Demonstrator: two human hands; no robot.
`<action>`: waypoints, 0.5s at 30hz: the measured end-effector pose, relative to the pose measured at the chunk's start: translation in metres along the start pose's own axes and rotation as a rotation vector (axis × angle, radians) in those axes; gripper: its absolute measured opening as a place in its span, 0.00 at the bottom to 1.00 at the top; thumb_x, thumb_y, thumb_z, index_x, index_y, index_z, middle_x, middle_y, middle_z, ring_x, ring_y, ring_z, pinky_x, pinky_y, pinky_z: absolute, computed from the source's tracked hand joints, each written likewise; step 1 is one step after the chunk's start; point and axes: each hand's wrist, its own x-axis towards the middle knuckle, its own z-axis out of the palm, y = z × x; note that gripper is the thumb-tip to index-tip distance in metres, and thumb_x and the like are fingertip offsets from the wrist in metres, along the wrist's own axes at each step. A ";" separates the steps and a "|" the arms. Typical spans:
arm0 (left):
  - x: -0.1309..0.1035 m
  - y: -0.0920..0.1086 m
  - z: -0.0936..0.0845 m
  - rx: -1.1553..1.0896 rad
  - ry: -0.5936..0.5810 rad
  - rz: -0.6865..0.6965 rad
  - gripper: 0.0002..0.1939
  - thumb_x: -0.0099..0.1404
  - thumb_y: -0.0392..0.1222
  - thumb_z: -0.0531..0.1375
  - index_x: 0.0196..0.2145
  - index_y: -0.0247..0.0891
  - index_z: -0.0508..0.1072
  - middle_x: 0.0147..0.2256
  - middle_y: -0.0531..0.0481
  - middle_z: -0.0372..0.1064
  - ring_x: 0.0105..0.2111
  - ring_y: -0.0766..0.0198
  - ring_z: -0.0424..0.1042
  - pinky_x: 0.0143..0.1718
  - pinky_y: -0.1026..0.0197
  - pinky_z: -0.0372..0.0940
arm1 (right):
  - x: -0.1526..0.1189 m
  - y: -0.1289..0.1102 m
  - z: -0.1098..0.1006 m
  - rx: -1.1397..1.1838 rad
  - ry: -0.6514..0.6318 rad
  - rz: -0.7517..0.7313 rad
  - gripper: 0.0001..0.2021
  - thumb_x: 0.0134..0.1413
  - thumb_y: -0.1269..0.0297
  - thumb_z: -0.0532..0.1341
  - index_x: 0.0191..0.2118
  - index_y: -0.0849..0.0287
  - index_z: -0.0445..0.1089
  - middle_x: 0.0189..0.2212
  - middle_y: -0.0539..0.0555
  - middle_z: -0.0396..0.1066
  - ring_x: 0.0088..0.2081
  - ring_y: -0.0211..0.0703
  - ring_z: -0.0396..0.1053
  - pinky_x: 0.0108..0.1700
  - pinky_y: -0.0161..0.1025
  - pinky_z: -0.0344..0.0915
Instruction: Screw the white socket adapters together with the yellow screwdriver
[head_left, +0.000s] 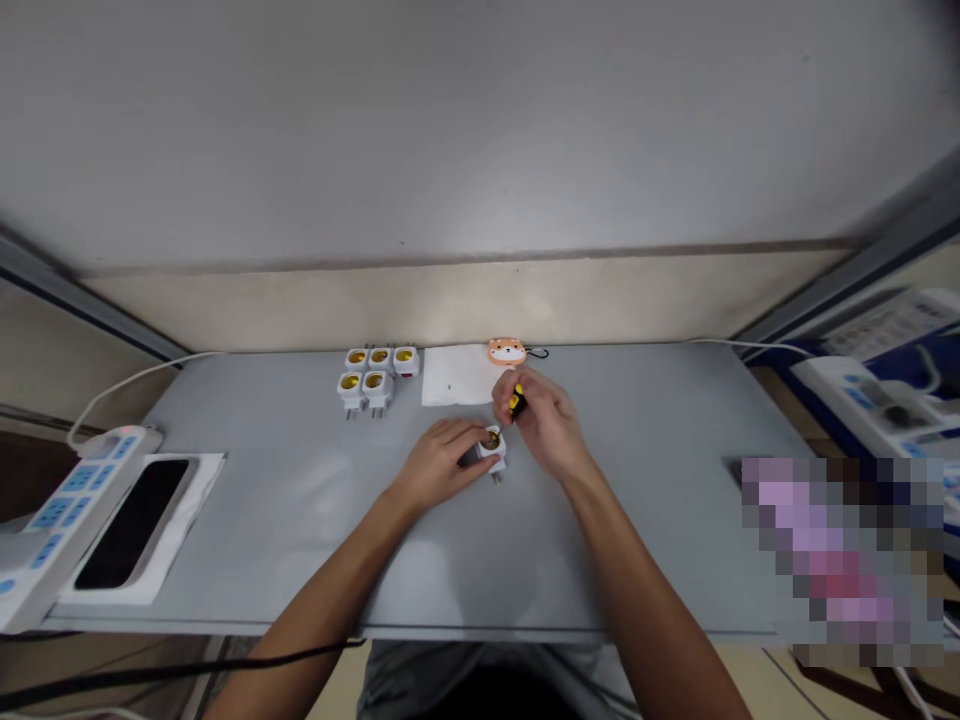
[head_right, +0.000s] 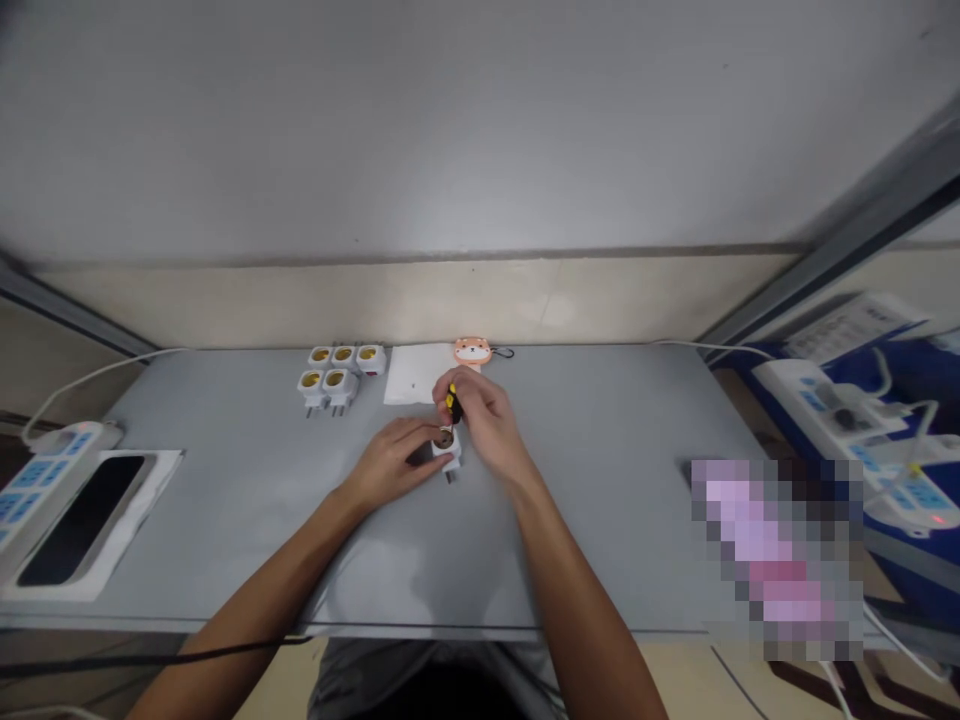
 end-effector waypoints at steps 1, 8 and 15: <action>0.000 0.000 0.000 -0.001 0.005 0.004 0.08 0.74 0.46 0.64 0.47 0.42 0.74 0.46 0.47 0.80 0.48 0.55 0.79 0.51 0.52 0.71 | 0.000 0.001 -0.001 -0.029 -0.006 -0.014 0.16 0.68 0.53 0.59 0.32 0.57 0.72 0.28 0.49 0.64 0.28 0.37 0.62 0.33 0.39 0.59; 0.003 0.001 -0.001 -0.017 0.028 0.020 0.08 0.74 0.46 0.64 0.46 0.41 0.74 0.44 0.46 0.80 0.46 0.55 0.80 0.48 0.52 0.72 | 0.001 -0.002 0.009 0.040 -0.015 -0.019 0.16 0.59 0.56 0.70 0.33 0.54 0.61 0.32 0.47 0.71 0.28 0.36 0.70 0.31 0.37 0.65; 0.003 0.001 -0.001 -0.011 0.023 0.023 0.07 0.74 0.44 0.64 0.46 0.41 0.74 0.44 0.46 0.80 0.46 0.56 0.80 0.47 0.52 0.72 | -0.001 0.003 0.011 0.027 0.016 -0.008 0.17 0.65 0.43 0.61 0.42 0.52 0.67 0.23 0.43 0.58 0.23 0.35 0.53 0.27 0.36 0.52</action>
